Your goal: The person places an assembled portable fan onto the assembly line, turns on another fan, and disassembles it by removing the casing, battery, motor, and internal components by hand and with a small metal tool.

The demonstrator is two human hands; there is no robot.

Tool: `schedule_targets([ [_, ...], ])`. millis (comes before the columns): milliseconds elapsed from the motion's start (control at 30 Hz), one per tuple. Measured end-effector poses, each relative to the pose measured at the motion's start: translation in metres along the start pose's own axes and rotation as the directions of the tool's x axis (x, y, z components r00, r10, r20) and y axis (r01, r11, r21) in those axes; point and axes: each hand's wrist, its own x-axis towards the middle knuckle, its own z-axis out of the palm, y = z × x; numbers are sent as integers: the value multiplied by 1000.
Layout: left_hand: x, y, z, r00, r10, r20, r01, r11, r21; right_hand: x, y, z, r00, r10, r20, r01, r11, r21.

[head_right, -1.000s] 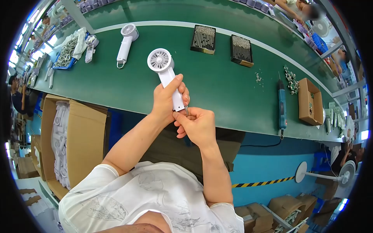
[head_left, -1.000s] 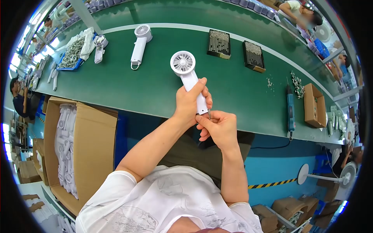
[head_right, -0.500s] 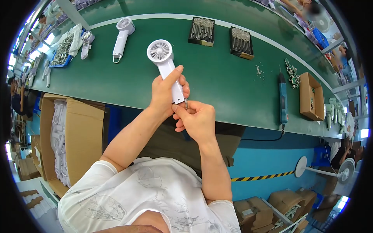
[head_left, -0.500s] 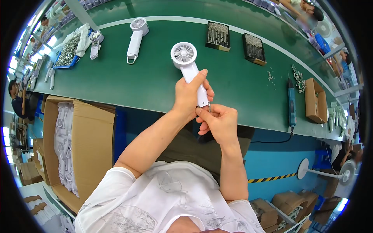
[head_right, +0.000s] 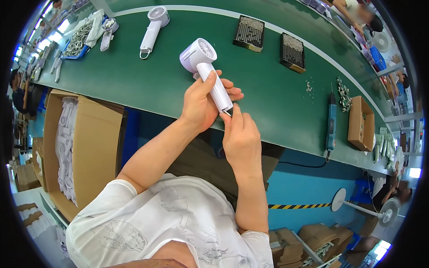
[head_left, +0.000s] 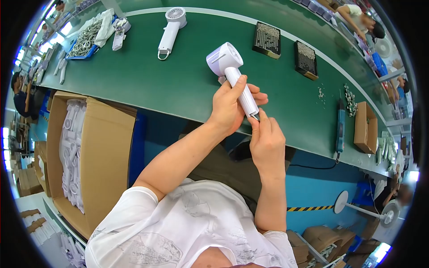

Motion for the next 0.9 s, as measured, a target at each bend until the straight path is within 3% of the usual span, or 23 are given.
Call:
schedule_targets([
  [67, 2, 1, -1, 1000, -13, -11, 13, 999, 29, 2, 4, 1, 1000, -20, 5, 20, 999, 38],
  [433, -1, 1, 6, 996, -32, -79, 36, 998, 53, 4, -1, 28, 973, -168, -161, 140, 976, -167],
  [667, -1, -3, 5, 997, 20, -73, -14, 997, 78, 3, 5, 37, 953, -193, -234, 181, 981, -73],
  [900, 0, -2, 2, 999, 25, -45, -20, 994, 108, -1, 0, 41, 963, -80, -256, 88, 996, 19],
])
